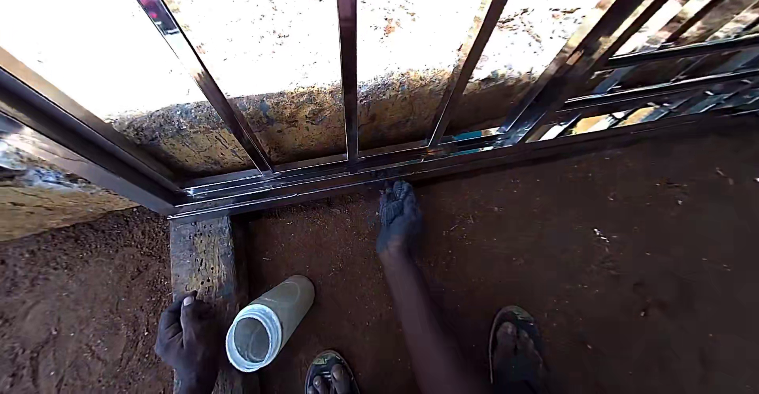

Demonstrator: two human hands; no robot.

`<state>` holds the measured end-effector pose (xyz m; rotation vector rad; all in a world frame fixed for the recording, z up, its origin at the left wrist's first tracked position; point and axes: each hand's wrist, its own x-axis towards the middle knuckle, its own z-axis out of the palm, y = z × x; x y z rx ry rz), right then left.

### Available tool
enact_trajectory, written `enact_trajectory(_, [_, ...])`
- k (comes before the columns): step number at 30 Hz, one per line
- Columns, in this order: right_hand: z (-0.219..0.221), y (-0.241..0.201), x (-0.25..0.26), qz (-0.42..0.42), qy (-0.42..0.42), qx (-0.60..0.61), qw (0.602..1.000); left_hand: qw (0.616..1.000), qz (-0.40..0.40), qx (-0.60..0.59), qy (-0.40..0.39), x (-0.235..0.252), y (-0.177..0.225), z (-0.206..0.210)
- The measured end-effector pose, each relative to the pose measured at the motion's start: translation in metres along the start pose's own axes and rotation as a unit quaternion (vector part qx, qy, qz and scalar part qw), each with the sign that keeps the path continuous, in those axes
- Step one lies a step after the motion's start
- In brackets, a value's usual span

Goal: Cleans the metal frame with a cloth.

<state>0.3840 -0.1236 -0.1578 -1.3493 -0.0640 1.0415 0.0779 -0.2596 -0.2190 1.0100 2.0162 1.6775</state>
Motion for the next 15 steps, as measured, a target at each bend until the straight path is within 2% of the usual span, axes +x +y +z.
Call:
enact_trajectory(4, [0.073, 0.030, -0.013, 0.029, 0.075, -0.015, 0.997, 1.000, -0.002, 0.003, 0.003, 0.001, 0.001, 0.002])
enact_trajectory(8, [0.116, 0.105, -0.064, 0.054, 0.012, -0.069, 0.996, 1.000, 0.013, 0.003, 0.007, 0.000, -0.002, 0.001])
enact_trajectory(11, [0.108, 0.101, -0.058, 0.076, -0.012, 0.000, 0.997, 0.999, 0.024, -0.033, 0.004, -0.002, -0.005, -0.003])
enact_trajectory(13, [0.090, 0.093, -0.029, 0.012, -0.001, 0.035, 0.999, 0.998, 0.020, -0.062, 0.000, -0.003, -0.009, -0.007])
enact_trajectory(15, [0.072, 0.081, 0.019, -0.100, 0.042, 0.082, 0.991, 0.998, 0.007, -0.070, -0.002, -0.001, -0.010, -0.008])
